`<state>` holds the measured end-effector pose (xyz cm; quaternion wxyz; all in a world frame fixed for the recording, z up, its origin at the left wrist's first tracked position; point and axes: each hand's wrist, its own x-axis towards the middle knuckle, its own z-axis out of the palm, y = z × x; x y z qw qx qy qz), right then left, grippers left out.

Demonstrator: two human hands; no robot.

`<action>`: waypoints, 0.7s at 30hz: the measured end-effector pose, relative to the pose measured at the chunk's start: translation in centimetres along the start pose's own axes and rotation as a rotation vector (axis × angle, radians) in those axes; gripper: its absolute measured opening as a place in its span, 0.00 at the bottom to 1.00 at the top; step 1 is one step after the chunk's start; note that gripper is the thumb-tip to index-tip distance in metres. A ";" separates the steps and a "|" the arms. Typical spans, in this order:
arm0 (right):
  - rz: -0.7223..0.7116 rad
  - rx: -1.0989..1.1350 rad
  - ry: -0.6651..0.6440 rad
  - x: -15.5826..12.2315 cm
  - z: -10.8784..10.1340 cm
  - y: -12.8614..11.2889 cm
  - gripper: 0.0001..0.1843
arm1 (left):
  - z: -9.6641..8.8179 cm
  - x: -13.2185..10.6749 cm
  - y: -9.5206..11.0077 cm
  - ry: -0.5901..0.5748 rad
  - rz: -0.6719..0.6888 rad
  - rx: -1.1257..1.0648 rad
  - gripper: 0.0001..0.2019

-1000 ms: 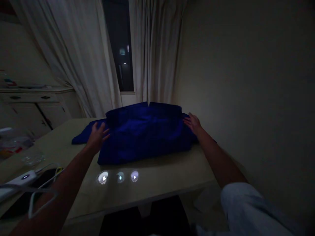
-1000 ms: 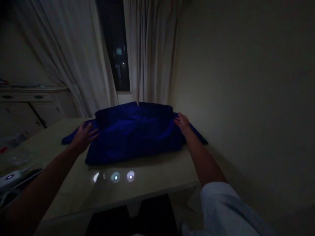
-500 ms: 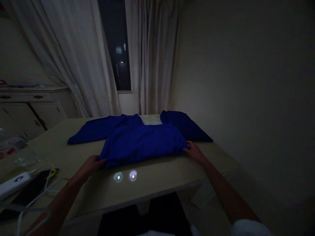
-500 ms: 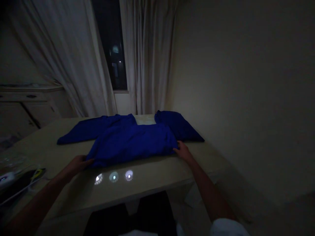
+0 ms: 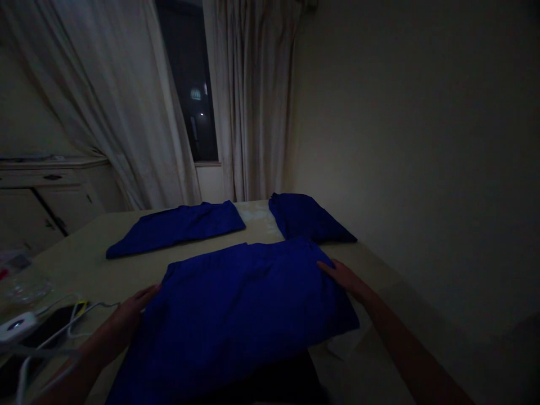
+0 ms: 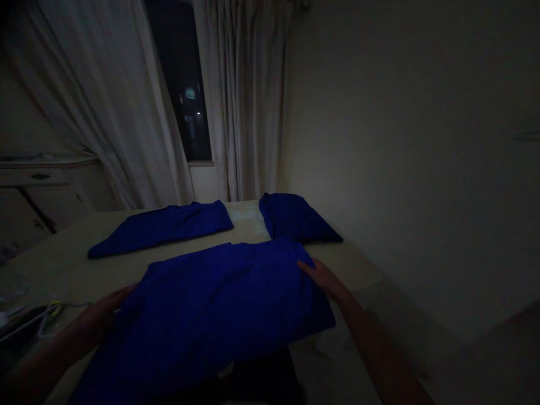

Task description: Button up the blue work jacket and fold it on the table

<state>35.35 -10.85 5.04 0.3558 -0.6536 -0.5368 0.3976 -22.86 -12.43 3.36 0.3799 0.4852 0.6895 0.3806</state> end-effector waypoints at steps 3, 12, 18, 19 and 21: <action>0.002 0.065 0.079 2.2 2.3 -0.9 0.38 | 0.7 1.8 2.4 -0.309 -0.348 -0.346 0.28; -0.239 -0.206 0.034 2.4 -7.3 -7.1 0.51 | 6.3 -1.3 3.7 -0.175 -0.478 -0.508 0.31; -0.506 -0.683 0.253 16.8 -15.9 -26.1 0.17 | 20.6 -5.0 11.4 -0.286 -0.265 -0.954 0.42; -0.548 -0.711 0.323 19.5 -15.0 -28.3 0.12 | 23.0 -4.9 13.0 -0.321 -0.225 -0.992 0.41; -0.569 -0.765 0.465 23.6 -11.4 -30.5 0.28 | 26.7 -4.3 15.0 -0.492 -0.205 -0.981 0.42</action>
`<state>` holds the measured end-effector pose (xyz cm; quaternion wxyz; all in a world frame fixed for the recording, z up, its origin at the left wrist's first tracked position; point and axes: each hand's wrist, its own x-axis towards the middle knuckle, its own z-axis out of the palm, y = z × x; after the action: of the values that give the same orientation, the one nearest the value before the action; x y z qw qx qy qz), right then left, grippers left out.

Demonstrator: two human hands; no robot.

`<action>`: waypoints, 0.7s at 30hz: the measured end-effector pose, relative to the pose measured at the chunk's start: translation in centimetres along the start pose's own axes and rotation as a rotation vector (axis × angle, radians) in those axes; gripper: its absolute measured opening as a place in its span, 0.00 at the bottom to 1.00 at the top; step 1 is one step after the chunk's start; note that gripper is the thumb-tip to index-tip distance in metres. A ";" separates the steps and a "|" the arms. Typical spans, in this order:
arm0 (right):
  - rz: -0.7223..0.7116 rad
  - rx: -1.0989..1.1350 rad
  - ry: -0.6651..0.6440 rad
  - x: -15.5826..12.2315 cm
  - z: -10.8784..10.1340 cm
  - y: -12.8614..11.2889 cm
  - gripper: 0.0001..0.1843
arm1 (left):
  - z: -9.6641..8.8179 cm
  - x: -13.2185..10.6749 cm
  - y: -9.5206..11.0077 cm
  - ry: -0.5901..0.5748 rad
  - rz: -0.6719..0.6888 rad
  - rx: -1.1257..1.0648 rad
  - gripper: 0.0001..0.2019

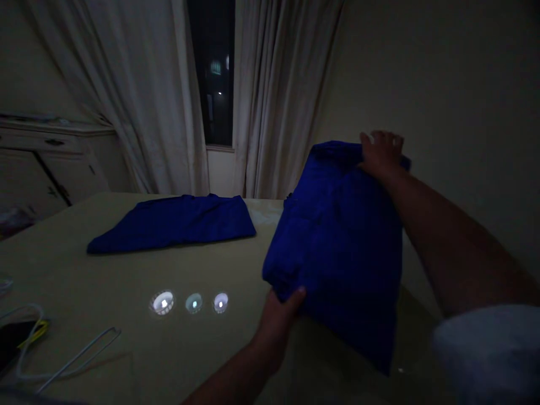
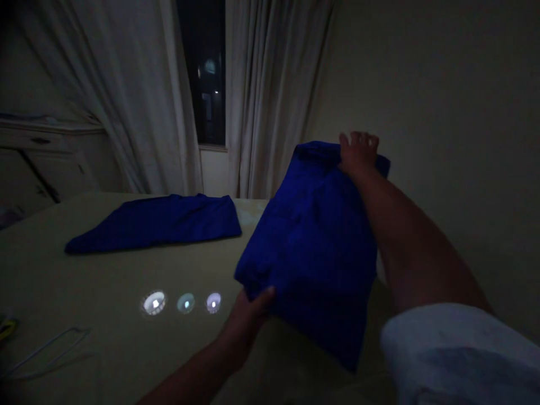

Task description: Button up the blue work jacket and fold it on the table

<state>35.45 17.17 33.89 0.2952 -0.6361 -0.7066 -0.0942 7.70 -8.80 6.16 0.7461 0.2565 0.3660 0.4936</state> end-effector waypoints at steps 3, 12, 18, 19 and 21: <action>0.138 -0.088 0.004 -1.3 8.4 -3.7 0.39 | -0.1 2.7 -1.0 -0.072 -0.182 0.160 0.46; -0.030 0.137 -0.353 -21.5 25.2 -6.9 0.23 | -16.7 12.0 11.4 0.237 0.646 1.400 0.24; -0.291 0.389 -0.714 -35.8 20.2 -7.4 0.38 | -19.6 18.3 16.3 0.375 0.409 1.973 0.31; -0.244 0.413 -0.717 -37.2 19.7 -7.5 0.38 | -19.4 18.8 16.6 0.389 0.332 1.995 0.27; -0.105 0.475 -0.665 -38.5 19.3 -7.6 0.35 | -18.3 19.4 17.4 0.435 0.228 2.007 0.22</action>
<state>23.05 -6.76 -0.53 0.1845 -0.5093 -0.7969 0.2674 -11.76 16.11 2.40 0.0550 0.6992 0.7099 0.0643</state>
